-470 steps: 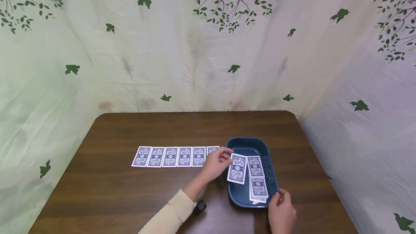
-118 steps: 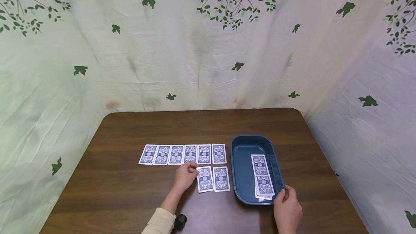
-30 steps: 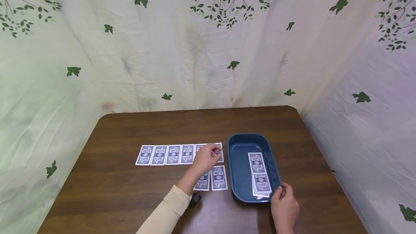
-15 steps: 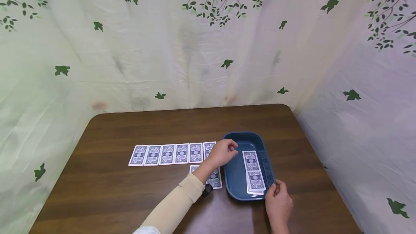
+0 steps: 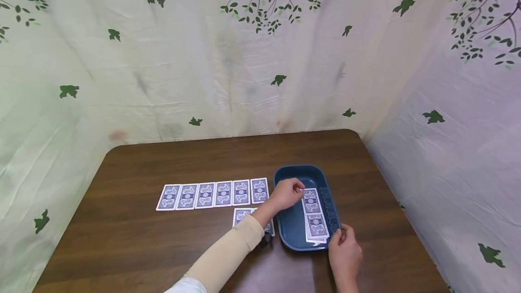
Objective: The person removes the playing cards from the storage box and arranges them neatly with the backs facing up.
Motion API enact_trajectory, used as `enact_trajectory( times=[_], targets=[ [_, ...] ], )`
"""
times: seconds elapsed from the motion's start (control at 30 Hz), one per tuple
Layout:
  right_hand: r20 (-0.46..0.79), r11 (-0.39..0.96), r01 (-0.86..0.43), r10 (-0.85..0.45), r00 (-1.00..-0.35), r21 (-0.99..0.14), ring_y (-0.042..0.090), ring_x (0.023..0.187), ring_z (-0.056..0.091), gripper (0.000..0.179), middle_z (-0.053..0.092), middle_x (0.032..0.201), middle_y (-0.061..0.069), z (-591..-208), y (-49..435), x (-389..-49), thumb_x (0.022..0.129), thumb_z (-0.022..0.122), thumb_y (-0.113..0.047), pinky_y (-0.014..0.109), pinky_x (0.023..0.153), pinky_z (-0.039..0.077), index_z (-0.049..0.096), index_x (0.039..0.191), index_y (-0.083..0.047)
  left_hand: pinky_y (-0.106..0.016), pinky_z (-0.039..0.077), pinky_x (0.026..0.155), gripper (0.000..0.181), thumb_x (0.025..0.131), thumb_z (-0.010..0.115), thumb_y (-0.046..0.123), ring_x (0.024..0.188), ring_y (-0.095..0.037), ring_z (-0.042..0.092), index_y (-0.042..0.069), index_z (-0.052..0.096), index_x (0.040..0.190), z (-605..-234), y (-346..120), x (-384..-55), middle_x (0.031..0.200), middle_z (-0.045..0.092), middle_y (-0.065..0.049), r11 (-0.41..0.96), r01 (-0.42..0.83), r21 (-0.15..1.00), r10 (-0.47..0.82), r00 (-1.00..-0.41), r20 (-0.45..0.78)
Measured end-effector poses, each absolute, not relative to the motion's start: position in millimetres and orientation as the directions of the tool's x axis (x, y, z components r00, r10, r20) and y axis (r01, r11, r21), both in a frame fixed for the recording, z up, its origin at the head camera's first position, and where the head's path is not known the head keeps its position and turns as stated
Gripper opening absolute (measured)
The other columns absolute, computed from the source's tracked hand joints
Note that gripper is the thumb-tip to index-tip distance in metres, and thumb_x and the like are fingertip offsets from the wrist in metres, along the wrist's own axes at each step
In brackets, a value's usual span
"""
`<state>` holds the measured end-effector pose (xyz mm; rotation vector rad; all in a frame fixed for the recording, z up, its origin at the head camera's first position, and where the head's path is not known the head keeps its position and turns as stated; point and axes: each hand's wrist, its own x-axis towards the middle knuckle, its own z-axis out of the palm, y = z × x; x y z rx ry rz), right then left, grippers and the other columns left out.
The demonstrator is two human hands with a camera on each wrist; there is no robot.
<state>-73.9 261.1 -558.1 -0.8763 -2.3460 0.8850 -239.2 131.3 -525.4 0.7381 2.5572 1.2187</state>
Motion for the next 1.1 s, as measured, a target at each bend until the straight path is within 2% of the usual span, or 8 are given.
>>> enact_trajectory(
  times=[0.1,0.27,0.4,0.5,0.63,0.9,1.1],
  targets=[
    [0.211,0.589,0.389,0.703,-0.68,-0.708,0.04,0.062,0.051,0.024,0.055,0.065,0.011,-558,261,-74,0.093,0.052,-0.012,0.052,0.061,0.036,0.063,0.107,0.004,-0.018,0.041,0.063,0.014,0.086,0.069,0.006,0.068,-0.008,0.048,0.005,0.07,0.1,-531,136,-243,0.075,0.054,0.004,0.551,0.357,0.754,0.533,-0.846,0.011],
    [0.219,0.595,0.382,0.699,-0.681,-0.707,0.037,0.06,0.049,0.024,0.052,0.063,0.009,-557,261,-73,0.092,0.052,-0.011,0.05,0.06,0.036,0.063,0.106,0.005,-0.019,0.042,0.064,0.017,0.085,0.07,0.004,0.07,-0.01,0.049,0.004,0.069,0.101,-537,142,-249,0.078,0.055,0.002,0.558,0.302,0.773,0.521,-0.852,-0.044],
    [0.222,0.599,0.382,0.697,-0.682,-0.704,0.037,0.06,0.049,0.024,0.051,0.062,0.008,-556,261,-72,0.093,0.051,-0.011,0.05,0.06,0.036,0.063,0.106,0.005,-0.022,0.046,0.071,0.022,0.083,0.074,0.008,0.078,-0.013,0.055,0.005,0.069,0.104,-543,148,-252,0.085,0.062,-0.001,0.607,0.311,0.731,0.513,-0.857,-0.061],
    [0.217,0.601,0.385,0.693,-0.688,-0.7,0.038,0.061,0.05,0.025,0.053,0.064,0.011,-556,260,-71,0.093,0.051,-0.012,0.052,0.061,0.037,0.062,0.107,0.006,-0.025,0.047,0.084,0.035,0.079,0.08,0.014,0.093,-0.017,0.057,0.005,0.067,0.11,-548,153,-252,0.099,0.065,-0.006,0.672,0.329,0.663,0.503,-0.86,-0.084],
    [0.191,0.596,0.402,0.692,-0.696,-0.695,0.038,0.062,0.05,0.026,0.054,0.067,0.012,-556,258,-70,0.093,0.051,-0.012,0.052,0.062,0.037,0.061,0.108,0.006,-0.031,0.044,0.095,0.057,0.072,0.087,0.02,0.107,-0.024,0.054,0.003,0.062,0.12,-554,156,-248,0.115,0.058,-0.014,0.722,0.277,0.633,0.466,-0.872,-0.149],
    [0.162,0.584,0.433,0.703,-0.692,-0.686,0.036,0.063,0.049,0.026,0.052,0.067,0.011,-556,258,-71,0.094,0.049,-0.013,0.049,0.061,0.036,0.06,0.108,0.006,-0.033,0.043,0.099,0.084,0.061,0.093,0.036,0.117,-0.03,0.051,0.003,0.055,0.129,-557,159,-243,0.127,0.049,-0.016,0.777,0.29,0.559,0.448,-0.878,-0.168],
    [0.164,0.584,0.429,0.702,-0.693,-0.689,0.036,0.063,0.049,0.026,0.052,0.067,0.012,-556,257,-71,0.094,0.05,-0.013,0.05,0.061,0.036,0.061,0.109,0.006,-0.033,0.044,0.097,0.089,0.059,0.093,0.039,0.117,-0.027,0.05,0.004,0.053,0.13,-558,161,-242,0.129,0.047,-0.014,0.812,0.304,0.499,0.438,-0.882,-0.175]
  ],
)
